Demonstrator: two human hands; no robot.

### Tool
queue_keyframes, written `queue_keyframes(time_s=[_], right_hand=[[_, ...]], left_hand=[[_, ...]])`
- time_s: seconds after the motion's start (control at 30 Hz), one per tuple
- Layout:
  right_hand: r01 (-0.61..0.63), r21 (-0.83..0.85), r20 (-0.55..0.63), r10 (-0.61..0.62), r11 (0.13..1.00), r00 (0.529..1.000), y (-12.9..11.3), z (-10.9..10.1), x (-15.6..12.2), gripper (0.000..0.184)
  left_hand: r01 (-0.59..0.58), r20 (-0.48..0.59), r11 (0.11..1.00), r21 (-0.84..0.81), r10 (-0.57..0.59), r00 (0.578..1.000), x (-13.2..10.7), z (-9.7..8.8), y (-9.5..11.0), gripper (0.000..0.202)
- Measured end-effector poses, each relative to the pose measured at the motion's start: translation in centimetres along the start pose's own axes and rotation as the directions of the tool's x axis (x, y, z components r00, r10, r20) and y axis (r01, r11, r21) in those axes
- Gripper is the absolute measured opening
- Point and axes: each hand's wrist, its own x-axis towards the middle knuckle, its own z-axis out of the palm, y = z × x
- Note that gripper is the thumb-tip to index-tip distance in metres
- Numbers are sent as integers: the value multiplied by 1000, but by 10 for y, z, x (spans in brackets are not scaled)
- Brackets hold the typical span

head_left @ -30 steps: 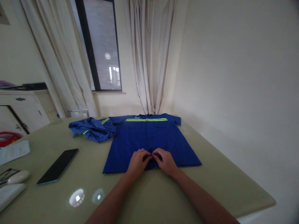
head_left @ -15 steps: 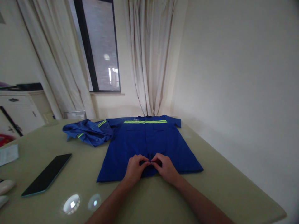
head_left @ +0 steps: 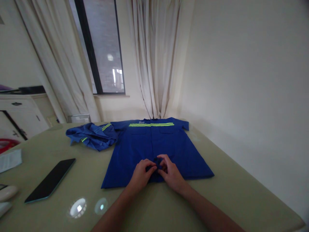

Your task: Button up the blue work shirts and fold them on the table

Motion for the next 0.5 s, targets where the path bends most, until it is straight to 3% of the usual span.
queue_keyframes(time_s=[0.23,0.37,0.5], right_hand=[[-14,-166,33,19,986,999,2,3,-3,61],[-28,-123,32,32,992,999,-1,2,0,55],[-47,-54,24,48,997,999,-3,0,0,48]], left_hand=[[58,149,993,106,-73,986,0,-2,-8,16],[48,213,961,271,-109,971,2,-4,0,14],[21,244,944,329,-107,964,2,-6,7,10]])
